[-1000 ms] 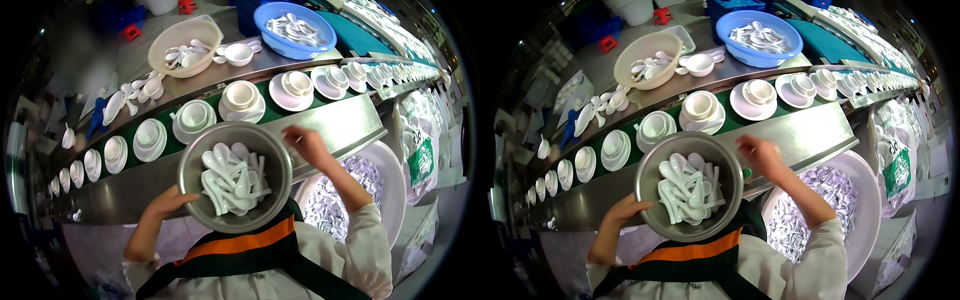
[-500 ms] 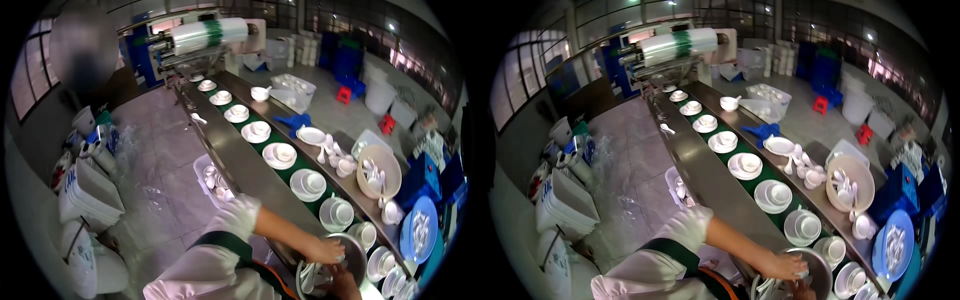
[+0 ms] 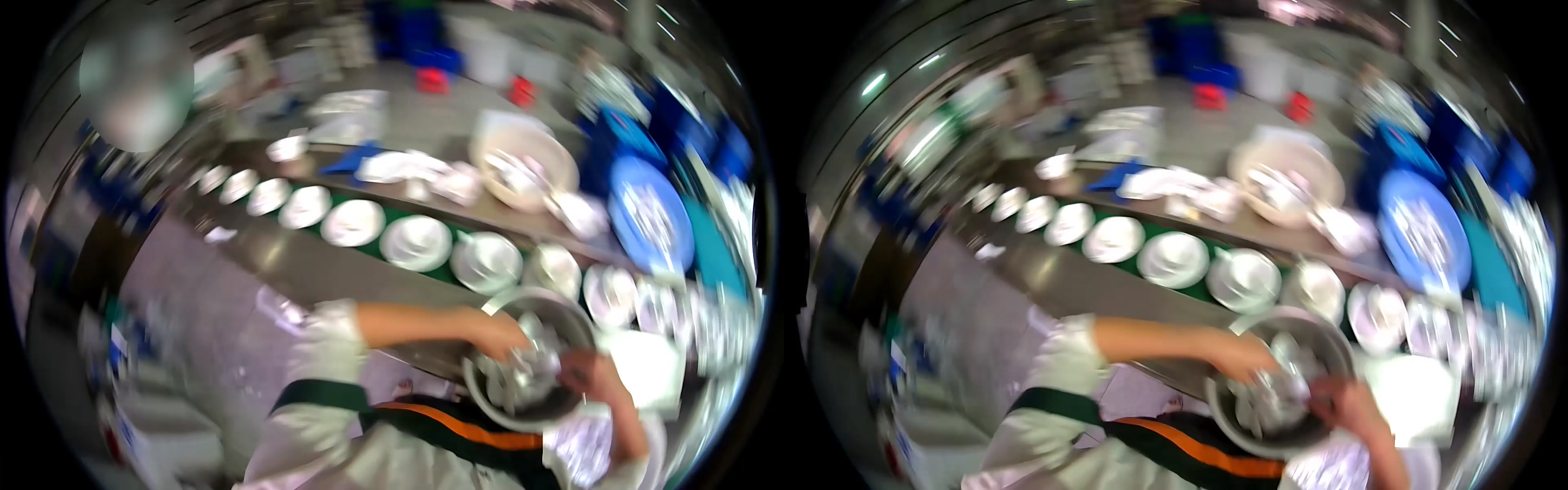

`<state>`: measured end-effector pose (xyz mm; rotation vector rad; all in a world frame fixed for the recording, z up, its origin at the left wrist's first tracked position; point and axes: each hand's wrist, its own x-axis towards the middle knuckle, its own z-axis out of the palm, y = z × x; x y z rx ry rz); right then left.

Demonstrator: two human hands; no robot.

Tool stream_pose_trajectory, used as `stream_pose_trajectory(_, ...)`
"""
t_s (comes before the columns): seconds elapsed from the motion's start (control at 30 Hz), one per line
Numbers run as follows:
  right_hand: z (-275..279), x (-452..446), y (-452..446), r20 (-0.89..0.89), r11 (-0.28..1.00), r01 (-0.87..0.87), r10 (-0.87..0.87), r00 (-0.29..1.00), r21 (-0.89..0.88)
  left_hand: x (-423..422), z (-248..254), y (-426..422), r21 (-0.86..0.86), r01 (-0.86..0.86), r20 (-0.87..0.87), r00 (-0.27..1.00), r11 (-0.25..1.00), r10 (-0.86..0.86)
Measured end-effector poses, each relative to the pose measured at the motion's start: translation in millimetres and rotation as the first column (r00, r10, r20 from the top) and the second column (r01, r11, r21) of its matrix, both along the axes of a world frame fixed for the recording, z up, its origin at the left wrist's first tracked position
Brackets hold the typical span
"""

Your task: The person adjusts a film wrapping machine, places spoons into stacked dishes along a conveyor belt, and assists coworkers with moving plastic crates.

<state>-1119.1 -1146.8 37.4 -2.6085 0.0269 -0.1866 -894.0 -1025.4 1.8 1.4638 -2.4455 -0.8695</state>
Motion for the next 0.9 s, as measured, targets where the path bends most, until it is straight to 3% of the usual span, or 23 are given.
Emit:
stream_pose_trajectory(0.03,5.6,-7.5,-3.1,-0.051,0.995,0.051,-0.047,0.998,0.083,5.7,-1.0,1.6,0.024,-0.01,-0.108,0.994,1.0,0.012)
stream_pose_trajectory(0.07,8.4,-12.8,-3.4,0.111,0.992,0.035,-0.049,0.993,0.119,6.3,28.7,4.7,0.169,-0.01,-0.139,0.99,0.986,0.034)
stream_pose_trajectory(0.1,18.7,-20.7,-4.8,0.01,0.978,0.112,-0.115,0.993,0.175,6.4,39.4,5.0,0.256,-0.043,-0.226,0.969,0.966,0.103)
stream_pose_trajectory(0.13,24.5,-25.6,-9.9,0.076,0.959,0.175,-0.197,0.978,0.224,14.0,24.0,2.7,0.279,-0.105,-0.245,0.953,0.954,0.176)
stream_pose_trajectory(0.2,25.9,-34.2,-21.8,0.103,0.844,0.368,-0.437,0.894,0.389,13.9,29.7,-0.2,0.468,-0.199,-0.338,0.86,0.861,0.382)
stream_pose_trajectory(0.23,17.9,-35.9,-37.0,0.108,0.771,0.448,-0.546,0.831,0.452,9.9,41.8,-2.1,0.61,-0.266,-0.343,0.76,0.747,0.551)
stream_pose_trajectory(0.27,6.3,-35.4,-54.3,0.111,0.692,0.503,-0.637,0.763,0.519,11.7,41.1,-6.0,0.63,-0.266,-0.365,0.728,0.73,0.581)
stream_pose_trajectory(0.37,-28.4,-34.6,-101.2,0.228,0.63,0.564,-0.75,0.621,0.534,10.5,40.6,-15.0,0.693,-0.241,-0.388,0.67,0.68,0.633)
stream_pose_trajectory(0.4,-47.3,-30.5,-115.4,0.272,0.662,0.639,-0.747,0.607,0.392,8.5,40.8,-18.5,0.717,-0.189,-0.43,0.639,0.671,0.638)
stream_pose_trajectory(0.47,-82.6,-17.0,-132.6,0.189,0.635,0.763,-0.77,0.609,0.126,2.4,39.0,-25.5,0.734,-0.13,-0.474,0.606,0.667,0.639)
stream_pose_trajectory(0.53,-110.3,-3.1,-134.9,0.238,0.562,0.826,-0.798,0.553,-0.034,-6.5,36.6,-35.2,0.654,-0.058,-0.617,0.536,0.754,0.576)
stream_pose_trajectory(0.57,-120.3,-0.3,-138.9,0.405,0.559,0.821,-0.729,0.552,-0.113,-9.1,41.3,-39.0,0.655,-0.055,-0.617,0.536,0.753,0.576)
stream_pose_trajectory(0.6,-114.1,-2.3,-138.9,0.409,0.553,0.826,-0.732,0.546,-0.112,-13.7,45.1,-42.4,0.653,-0.051,-0.617,0.542,0.755,0.571)
stream_pose_trajectory(0.67,-103.6,-6.6,-140.3,0.67,0.556,0.792,-0.489,0.558,-0.252,-17.3,48.7,-49.8,0.647,-0.074,-0.629,0.511,0.759,0.586)
stream_pose_trajectory(0.73,-88.2,-17.9,-135.7,0.488,0.422,0.892,-0.752,0.443,-0.159,-18.5,49.6,-60.0,0.655,-0.101,-0.613,0.508,0.749,0.605)
stream_pose_trajectory(0.8,-90.6,-36.5,-158.8,0.52,0.324,0.916,-0.754,0.402,-0.238,-19.6,45.2,-74.6,0.638,-0.165,-0.596,0.511,0.752,0.619)
stream_pose_trajectory(0.9,-116.6,-52.9,-202.2,0.427,0.274,0.885,-0.797,0.428,-0.375,-36.2,40.8,-107.6,0.618,-0.178,-0.651,0.429,0.765,0.626)
